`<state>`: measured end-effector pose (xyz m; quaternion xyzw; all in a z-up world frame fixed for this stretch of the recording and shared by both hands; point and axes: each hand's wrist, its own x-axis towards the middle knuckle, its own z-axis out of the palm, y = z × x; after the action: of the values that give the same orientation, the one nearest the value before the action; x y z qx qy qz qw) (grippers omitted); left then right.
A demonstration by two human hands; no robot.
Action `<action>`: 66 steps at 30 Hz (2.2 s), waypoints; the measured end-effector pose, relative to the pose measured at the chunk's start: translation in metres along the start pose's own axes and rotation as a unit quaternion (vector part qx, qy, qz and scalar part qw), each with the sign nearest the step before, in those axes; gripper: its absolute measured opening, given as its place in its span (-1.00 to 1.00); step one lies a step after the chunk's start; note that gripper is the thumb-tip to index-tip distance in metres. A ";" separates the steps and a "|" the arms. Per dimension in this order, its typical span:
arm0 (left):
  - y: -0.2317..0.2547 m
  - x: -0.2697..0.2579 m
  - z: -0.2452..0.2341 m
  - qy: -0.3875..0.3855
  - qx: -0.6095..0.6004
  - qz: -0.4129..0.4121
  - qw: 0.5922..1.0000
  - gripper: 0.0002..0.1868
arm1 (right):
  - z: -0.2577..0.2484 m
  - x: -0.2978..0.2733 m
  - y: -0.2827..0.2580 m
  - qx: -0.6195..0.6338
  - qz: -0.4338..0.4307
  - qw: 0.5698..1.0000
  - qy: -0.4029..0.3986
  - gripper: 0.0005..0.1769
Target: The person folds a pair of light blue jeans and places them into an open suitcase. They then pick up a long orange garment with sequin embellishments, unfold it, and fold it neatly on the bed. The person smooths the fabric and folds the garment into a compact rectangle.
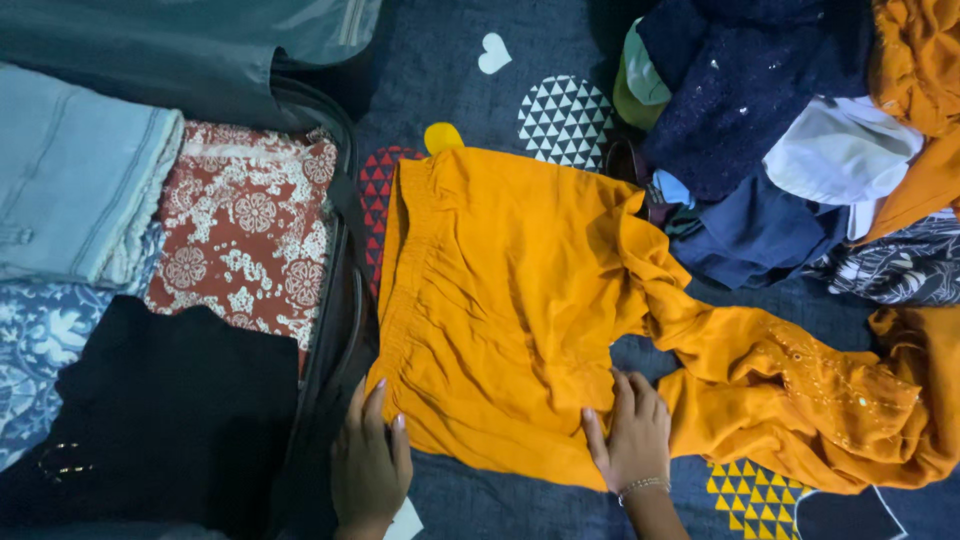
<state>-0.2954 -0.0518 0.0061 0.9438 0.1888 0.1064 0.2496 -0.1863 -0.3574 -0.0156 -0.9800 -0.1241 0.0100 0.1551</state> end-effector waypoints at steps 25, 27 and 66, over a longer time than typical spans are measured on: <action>-0.005 -0.013 0.020 0.082 0.102 0.001 0.991 -0.59 | 0.006 -0.021 0.020 0.128 -0.180 0.966 0.132 -0.21; -0.007 -0.015 0.021 0.076 0.119 -0.009 0.990 -0.59 | 0.005 -0.023 0.020 0.093 -0.224 0.957 0.157 -0.27; 0.102 -0.066 0.028 -0.124 -0.007 0.153 0.980 -0.30 | -0.024 -0.113 0.010 -0.047 -0.104 0.954 -0.278 -0.59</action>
<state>-0.3160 -0.1731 0.0274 0.9657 0.0093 0.0271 0.2581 -0.2923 -0.4017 0.0020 -0.9262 -0.2642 0.2603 0.0683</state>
